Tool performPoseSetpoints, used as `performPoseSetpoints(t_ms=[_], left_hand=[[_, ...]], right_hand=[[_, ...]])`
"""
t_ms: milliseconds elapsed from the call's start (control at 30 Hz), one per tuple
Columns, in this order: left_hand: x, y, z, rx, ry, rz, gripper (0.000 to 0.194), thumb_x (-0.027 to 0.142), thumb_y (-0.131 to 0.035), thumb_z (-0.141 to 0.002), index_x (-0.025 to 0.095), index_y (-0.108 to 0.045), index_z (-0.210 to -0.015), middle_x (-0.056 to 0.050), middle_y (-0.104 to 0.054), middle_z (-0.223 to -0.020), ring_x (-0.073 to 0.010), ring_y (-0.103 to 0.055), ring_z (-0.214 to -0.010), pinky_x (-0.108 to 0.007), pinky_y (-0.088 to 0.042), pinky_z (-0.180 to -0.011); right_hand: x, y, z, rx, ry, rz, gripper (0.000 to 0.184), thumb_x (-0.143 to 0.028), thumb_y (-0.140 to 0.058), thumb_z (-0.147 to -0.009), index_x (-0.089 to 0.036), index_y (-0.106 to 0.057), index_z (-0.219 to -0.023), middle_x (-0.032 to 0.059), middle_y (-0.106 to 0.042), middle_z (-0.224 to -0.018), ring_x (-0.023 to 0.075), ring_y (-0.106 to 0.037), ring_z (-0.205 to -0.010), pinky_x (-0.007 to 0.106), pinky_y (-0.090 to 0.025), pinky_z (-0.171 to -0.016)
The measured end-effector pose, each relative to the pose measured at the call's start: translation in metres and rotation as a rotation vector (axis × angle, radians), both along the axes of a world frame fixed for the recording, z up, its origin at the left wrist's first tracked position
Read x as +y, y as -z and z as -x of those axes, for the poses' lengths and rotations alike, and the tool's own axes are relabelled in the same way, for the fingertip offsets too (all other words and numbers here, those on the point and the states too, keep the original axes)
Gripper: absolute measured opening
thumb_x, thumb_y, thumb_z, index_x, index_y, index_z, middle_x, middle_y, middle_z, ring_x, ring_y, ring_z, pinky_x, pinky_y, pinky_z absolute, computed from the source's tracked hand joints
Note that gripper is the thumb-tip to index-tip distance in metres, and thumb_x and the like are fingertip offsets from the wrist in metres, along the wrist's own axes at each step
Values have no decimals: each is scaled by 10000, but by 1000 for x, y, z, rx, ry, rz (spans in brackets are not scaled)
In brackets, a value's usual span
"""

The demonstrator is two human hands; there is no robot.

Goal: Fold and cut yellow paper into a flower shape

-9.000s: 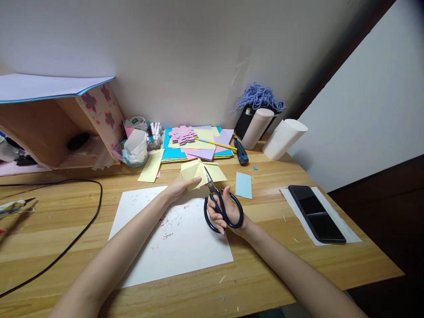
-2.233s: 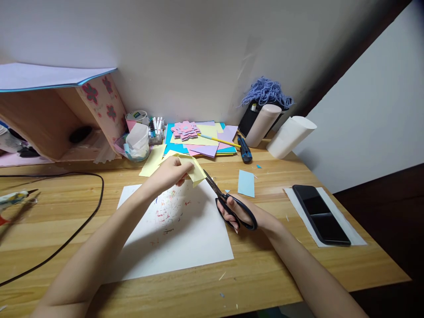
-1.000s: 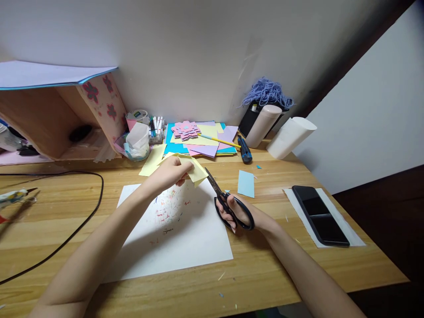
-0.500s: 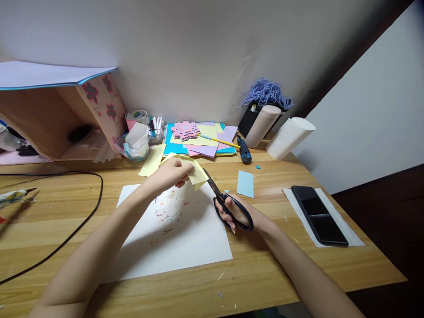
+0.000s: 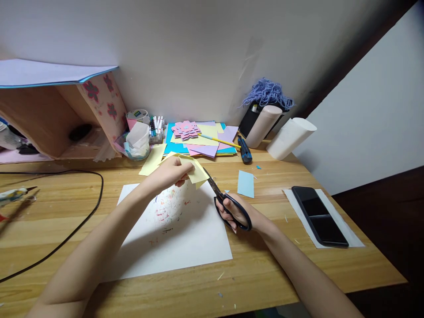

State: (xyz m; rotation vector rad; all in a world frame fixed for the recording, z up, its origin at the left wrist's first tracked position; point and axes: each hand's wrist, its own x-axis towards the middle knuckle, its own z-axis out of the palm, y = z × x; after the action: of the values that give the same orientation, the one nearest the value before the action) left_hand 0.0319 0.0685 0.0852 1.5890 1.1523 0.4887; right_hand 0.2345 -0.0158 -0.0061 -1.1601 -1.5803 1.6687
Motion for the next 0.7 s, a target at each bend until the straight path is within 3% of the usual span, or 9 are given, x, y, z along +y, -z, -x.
performPoseSetpoints(t_ms=[267,700], left_hand=[[-1,-1,1,-5,25,-1,304,206,-427,-674,174,-279,-410,54,-289,-375,-48,-334,-357,-212,-257,-424],[-1,5,3,93,70,-13,308,277,-444,-685,176,-320,-422,30,-343,-387,-63,-324,-378,-223,-250,-433]], right_hand=[[-1,-2,2,0,13,53,571,-745,-388,-671,-175,-399,-693,-85,-336,-486,30,-320,-305,163,-362,-266],[-1,-8,6,81,-51,116,674,-835,-317,-559,-181,-392,-702,-86,-348,-482,35,-332,-322,176,-365,-302]])
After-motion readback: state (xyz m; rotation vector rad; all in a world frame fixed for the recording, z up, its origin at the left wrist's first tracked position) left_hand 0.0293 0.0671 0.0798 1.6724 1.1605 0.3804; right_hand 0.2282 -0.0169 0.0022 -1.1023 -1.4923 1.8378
